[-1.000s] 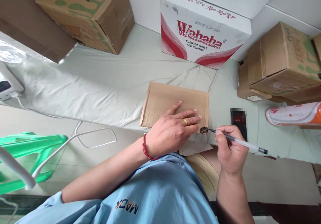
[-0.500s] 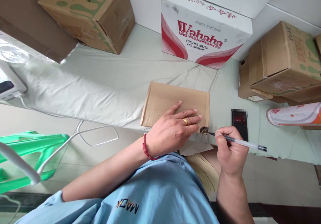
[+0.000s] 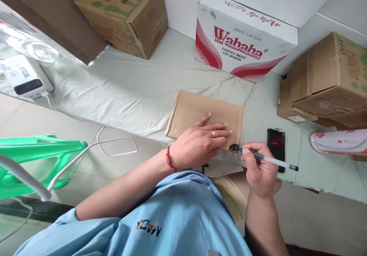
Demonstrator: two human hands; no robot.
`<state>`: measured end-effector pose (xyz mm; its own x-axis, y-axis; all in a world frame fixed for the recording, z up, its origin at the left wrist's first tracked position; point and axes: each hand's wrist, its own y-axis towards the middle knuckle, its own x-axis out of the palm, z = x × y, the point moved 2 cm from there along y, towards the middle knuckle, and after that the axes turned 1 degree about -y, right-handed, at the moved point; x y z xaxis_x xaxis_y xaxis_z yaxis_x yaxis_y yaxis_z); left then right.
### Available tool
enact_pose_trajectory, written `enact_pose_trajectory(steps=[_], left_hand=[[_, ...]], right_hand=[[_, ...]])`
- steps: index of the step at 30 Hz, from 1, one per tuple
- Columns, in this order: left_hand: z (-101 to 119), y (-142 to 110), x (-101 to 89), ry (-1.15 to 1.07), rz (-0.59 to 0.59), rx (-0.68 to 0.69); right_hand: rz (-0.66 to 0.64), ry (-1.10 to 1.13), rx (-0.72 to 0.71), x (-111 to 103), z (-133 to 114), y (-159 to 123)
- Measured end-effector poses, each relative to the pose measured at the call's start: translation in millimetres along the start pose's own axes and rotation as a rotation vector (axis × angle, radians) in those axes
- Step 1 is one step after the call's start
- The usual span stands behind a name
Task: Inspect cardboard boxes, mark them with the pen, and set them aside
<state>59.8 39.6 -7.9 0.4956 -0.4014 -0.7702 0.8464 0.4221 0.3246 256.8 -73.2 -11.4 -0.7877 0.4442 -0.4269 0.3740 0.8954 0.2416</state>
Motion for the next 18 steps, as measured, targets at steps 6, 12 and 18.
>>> enact_pose_trajectory(steps=[6,12,18], left_hand=[[-3,-2,2.0,-0.013,-0.004,-0.012],[-5,-3,2.9,-0.004,-0.021,-0.022],[-7,-1,2.7,-0.008,-0.027,-0.034]], right_hand=[[-0.022,0.028,0.029,2,10,4],[-0.035,0.065,0.043,0,14,7],[-0.027,0.038,0.024,-1,14,12]])
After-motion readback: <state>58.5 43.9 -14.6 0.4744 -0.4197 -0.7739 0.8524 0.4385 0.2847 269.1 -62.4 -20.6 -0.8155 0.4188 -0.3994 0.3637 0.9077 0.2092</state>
